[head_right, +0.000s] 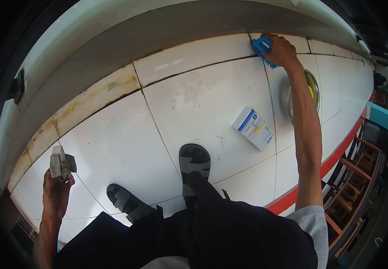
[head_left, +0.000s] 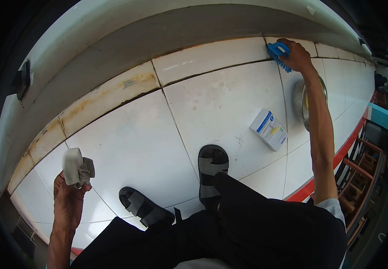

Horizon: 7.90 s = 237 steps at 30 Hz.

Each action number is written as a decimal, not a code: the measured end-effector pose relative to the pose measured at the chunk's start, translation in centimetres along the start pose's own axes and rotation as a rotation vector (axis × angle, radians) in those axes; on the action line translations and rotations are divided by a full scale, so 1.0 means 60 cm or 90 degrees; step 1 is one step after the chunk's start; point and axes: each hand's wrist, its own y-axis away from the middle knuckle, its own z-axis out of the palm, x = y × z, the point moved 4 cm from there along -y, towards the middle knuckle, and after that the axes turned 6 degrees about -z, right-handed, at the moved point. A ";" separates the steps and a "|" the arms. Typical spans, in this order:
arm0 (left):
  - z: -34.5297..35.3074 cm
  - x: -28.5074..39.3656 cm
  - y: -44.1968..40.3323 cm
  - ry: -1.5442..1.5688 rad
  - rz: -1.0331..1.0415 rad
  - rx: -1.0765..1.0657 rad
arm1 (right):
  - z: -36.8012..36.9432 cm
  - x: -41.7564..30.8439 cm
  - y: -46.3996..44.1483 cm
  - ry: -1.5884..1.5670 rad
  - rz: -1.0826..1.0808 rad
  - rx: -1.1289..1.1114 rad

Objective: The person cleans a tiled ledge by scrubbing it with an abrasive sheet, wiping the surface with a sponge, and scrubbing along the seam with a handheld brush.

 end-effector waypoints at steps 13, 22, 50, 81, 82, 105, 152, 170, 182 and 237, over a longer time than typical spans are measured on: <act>0.009 0.007 0.005 -0.019 0.006 0.009 | -0.003 -0.003 -0.009 0.064 -0.015 0.053; 0.030 0.012 0.007 0.032 0.035 0.131 | 0.003 0.002 -0.005 0.043 0.006 0.032; 0.034 0.011 0.007 0.018 0.045 0.088 | -0.022 0.004 -0.022 -0.191 0.061 -0.188; 0.036 0.012 0.019 -0.010 0.048 0.098 | -0.003 0.038 -0.052 -0.093 0.047 -0.260; 0.039 0.012 0.018 -0.011 0.043 0.076 | -0.010 0.036 -0.055 -0.087 0.045 -0.257; 0.029 0.009 0.019 -0.002 0.036 0.078 | -0.025 0.013 -0.048 -0.153 0.148 -0.279; 0.025 -0.002 0.029 -0.022 0.042 0.101 | -0.005 0.005 -0.045 -0.119 0.134 -0.261; 0.023 -0.001 0.029 -0.024 0.050 0.113 | -0.015 0.017 -0.069 -0.152 0.187 -0.370; 0.024 0.019 -0.005 -0.072 0.034 0.086 | -0.041 0.028 -0.046 -0.129 0.253 -0.324; 0.192 -0.163 -0.251 -0.395 0.381 -0.137 | -0.036 -0.192 -0.043 -0.165 0.406 -0.282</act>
